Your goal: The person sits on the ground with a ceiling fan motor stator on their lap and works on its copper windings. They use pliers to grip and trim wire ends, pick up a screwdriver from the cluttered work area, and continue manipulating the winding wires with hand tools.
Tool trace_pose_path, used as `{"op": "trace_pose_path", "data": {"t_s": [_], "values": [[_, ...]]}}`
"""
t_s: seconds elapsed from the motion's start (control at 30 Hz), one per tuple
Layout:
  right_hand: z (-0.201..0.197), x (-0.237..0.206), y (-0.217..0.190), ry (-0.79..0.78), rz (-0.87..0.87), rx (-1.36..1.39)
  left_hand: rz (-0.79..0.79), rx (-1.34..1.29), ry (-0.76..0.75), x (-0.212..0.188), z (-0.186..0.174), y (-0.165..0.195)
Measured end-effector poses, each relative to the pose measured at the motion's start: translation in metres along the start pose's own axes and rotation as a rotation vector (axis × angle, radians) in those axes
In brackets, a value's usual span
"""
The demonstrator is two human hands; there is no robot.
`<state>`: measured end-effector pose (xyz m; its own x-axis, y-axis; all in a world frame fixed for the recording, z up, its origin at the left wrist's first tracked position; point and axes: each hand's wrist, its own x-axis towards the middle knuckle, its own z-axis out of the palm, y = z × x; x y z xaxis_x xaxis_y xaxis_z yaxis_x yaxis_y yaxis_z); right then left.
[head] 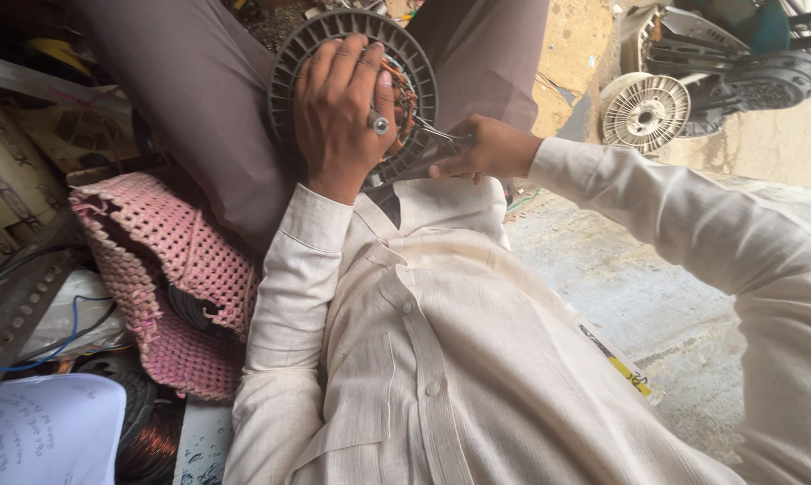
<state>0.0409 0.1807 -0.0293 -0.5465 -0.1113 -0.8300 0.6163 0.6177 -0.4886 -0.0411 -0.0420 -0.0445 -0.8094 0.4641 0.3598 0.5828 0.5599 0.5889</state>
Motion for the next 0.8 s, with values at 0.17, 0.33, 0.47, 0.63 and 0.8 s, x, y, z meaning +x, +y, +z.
{"op": "trace_pose_path", "data": {"t_s": [0.17,0.33,0.47,0.63,0.8], "values": [[0.01,-0.004,-0.003,0.115,0.04,0.002,-0.001,0.01,0.009,-0.001,0.0,0.001],[0.03,-0.01,-0.004,0.138,-0.009,0.125,0.027,-0.002,0.01,-0.001,-0.004,0.003],[0.037,-0.013,0.003,0.184,-0.074,0.119,0.034,-0.008,-0.002,0.002,-0.006,0.005],[0.043,-0.01,0.011,0.343,-0.226,-0.028,0.046,0.034,0.016,0.004,-0.006,0.007],[0.051,-0.008,0.016,0.357,-0.129,-0.031,0.046,0.024,0.017,0.002,-0.001,0.005]]}}
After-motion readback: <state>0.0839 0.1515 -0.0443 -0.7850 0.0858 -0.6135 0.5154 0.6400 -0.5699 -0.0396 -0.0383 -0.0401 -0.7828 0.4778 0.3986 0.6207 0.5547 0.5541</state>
